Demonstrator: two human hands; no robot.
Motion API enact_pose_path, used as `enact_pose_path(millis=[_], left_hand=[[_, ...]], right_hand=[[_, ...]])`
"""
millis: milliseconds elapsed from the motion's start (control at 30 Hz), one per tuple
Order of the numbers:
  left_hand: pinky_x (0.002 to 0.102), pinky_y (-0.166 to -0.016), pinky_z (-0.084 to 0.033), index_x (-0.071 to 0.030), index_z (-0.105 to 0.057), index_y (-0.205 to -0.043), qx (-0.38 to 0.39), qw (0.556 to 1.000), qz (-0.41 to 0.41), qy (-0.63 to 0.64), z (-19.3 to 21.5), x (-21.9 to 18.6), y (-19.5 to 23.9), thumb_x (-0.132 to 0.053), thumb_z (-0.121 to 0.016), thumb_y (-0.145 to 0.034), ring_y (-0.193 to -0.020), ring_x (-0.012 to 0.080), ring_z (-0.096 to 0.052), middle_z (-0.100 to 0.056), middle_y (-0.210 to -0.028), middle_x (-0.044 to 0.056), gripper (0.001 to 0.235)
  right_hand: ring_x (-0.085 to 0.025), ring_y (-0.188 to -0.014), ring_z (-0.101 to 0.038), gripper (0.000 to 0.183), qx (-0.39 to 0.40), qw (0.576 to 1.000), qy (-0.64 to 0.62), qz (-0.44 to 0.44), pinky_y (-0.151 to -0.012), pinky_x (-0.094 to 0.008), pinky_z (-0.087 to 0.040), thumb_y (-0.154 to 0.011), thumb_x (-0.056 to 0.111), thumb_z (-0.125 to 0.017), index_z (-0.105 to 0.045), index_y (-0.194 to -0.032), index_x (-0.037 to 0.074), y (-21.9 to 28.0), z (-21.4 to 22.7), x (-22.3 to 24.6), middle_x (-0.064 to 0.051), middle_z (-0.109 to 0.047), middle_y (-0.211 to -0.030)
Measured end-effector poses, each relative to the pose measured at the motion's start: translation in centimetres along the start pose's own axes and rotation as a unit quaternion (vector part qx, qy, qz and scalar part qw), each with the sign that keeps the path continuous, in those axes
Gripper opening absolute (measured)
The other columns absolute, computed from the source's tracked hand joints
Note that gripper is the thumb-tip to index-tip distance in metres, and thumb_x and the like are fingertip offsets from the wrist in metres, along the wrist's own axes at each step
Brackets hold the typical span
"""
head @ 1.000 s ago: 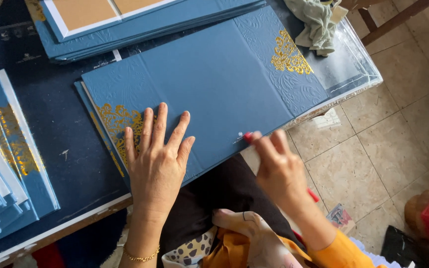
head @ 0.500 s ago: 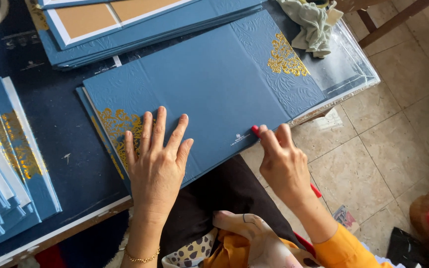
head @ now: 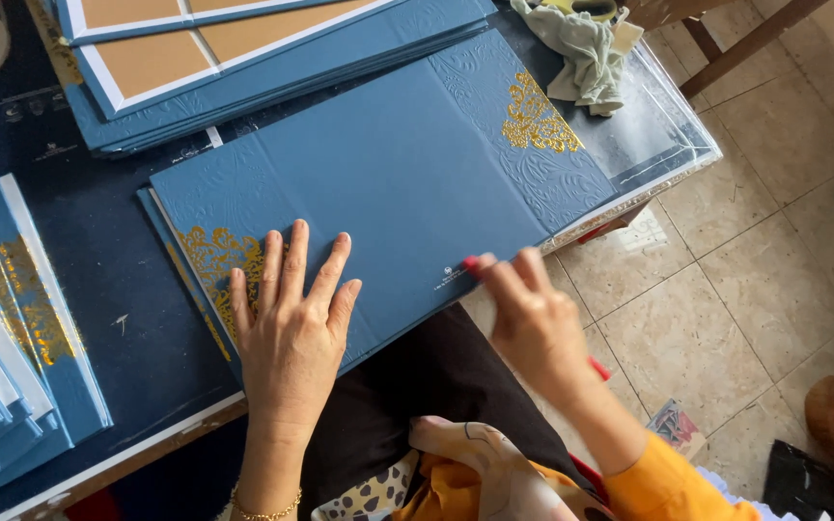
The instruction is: Assembling wedding invitations by folding the outer covers, applying adhesive with a tool, and inserting the printed invitation sheets.
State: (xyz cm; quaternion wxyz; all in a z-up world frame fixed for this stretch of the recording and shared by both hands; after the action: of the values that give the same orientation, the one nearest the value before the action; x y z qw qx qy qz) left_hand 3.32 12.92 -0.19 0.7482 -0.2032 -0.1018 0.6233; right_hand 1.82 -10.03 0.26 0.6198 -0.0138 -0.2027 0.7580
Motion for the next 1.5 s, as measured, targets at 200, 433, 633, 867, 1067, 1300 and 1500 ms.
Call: enact_pose_path(millis=[200, 433, 633, 867, 1067, 1300, 1500], left_hand=[[0.052, -0.109, -0.038, -0.033, -0.058, -0.142, -0.013, 1.000, 0.000, -0.007, 0.0, 0.1, 0.1, -0.047, -0.054, -0.100, -0.139, 0.0255, -0.048, -0.051, -0.152, 0.004, 0.044], [0.052, -0.111, -0.036, -0.032, -0.057, -0.142, -0.008, 1.000, 0.005, 0.012, -0.2, 0.2, -0.2, -0.046, -0.053, -0.100, -0.140, 0.0259, -0.046, -0.050, -0.152, 0.004, 0.044], [0.053, -0.112, -0.033, -0.031, -0.056, -0.142, -0.001, 0.999, 0.008, 0.038, -0.1, 0.2, 0.0, -0.044, -0.053, -0.100, -0.141, 0.0270, -0.043, -0.048, -0.153, 0.005, 0.044], [0.054, -0.111, -0.033, -0.031, -0.056, -0.142, 0.004, 0.999, 0.014, 0.041, -0.1, 0.0, 0.1, -0.044, -0.051, -0.101, -0.141, 0.0270, -0.043, -0.048, -0.153, 0.005, 0.044], [0.055, -0.111, -0.031, -0.031, -0.057, -0.140, -0.007, 0.999, 0.014, 0.050, -0.4, 0.1, 0.0, -0.044, -0.050, -0.099, -0.141, 0.0270, -0.042, -0.048, -0.152, 0.005, 0.043], [0.059, -0.114, -0.022, -0.038, -0.047, -0.144, 0.079, 0.992, 0.055, 0.084, -1.4, 0.3, 0.1, -0.052, -0.036, -0.104, -0.145, 0.0268, -0.033, -0.039, -0.156, 0.003, 0.044], [0.062, -0.114, -0.020, -0.037, -0.047, -0.145, 0.087, 0.989, 0.057, 0.101, -1.4, 0.3, 0.0, -0.052, -0.036, -0.103, -0.145, 0.0288, -0.032, -0.038, -0.156, 0.005, 0.046]], right_hand=[[-0.027, -0.053, -0.043, 0.034, 0.106, 0.990, -0.075, 0.052, -0.038, -0.037, -0.035, -0.098, 0.003, -0.050, -0.055, -0.126, 0.022, -2.0, 2.7, -2.1, -0.005, -0.046, -0.093], [-0.026, -0.083, -0.045, 0.070, 0.105, 0.948, -0.078, 0.289, -0.069, -0.039, -0.033, -0.067, -0.018, -0.050, -0.058, -0.125, 0.019, -4.2, 0.2, 0.2, -0.007, -0.045, -0.095], [-0.028, -0.077, -0.041, 0.064, 0.132, 0.935, -0.099, 0.315, -0.065, -0.039, -0.031, -0.067, -0.019, -0.044, -0.058, -0.119, 0.015, -5.0, -0.2, 0.2, -0.007, -0.041, -0.091], [-0.028, -0.080, -0.044, 0.063, 0.130, 0.932, -0.093, 0.325, -0.067, -0.039, -0.033, -0.064, -0.017, -0.046, -0.060, -0.117, 0.014, -5.9, -0.8, 0.5, -0.007, -0.045, -0.096], [-0.027, -0.078, -0.044, 0.059, 0.130, 0.927, -0.108, 0.334, -0.065, -0.039, -0.031, -0.068, -0.017, -0.045, -0.059, -0.115, 0.014, -4.8, 0.0, 0.5, -0.007, -0.045, -0.093], [-0.025, -0.078, -0.046, 0.031, 0.078, 0.928, -0.117, 0.344, -0.071, -0.036, -0.036, -0.082, -0.006, -0.061, -0.062, -0.096, 0.021, -6.6, -1.2, 2.1, -0.003, -0.044, -0.089], [-0.026, -0.076, -0.045, 0.025, 0.092, 0.924, -0.118, 0.353, -0.068, -0.038, -0.035, -0.086, -0.002, -0.055, -0.060, -0.097, 0.020, -4.6, -0.4, 0.9, -0.004, -0.043, -0.088]])
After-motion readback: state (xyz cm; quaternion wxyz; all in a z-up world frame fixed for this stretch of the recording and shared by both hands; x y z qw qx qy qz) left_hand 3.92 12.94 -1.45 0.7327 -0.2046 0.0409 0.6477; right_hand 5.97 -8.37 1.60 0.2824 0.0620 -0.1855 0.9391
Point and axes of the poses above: each hand's wrist, its own y-axis away from the middle knuckle, its own z-axis out of the back of the hand, x = y × z, the point moved 3 cm from there along -y, towards the middle knuckle
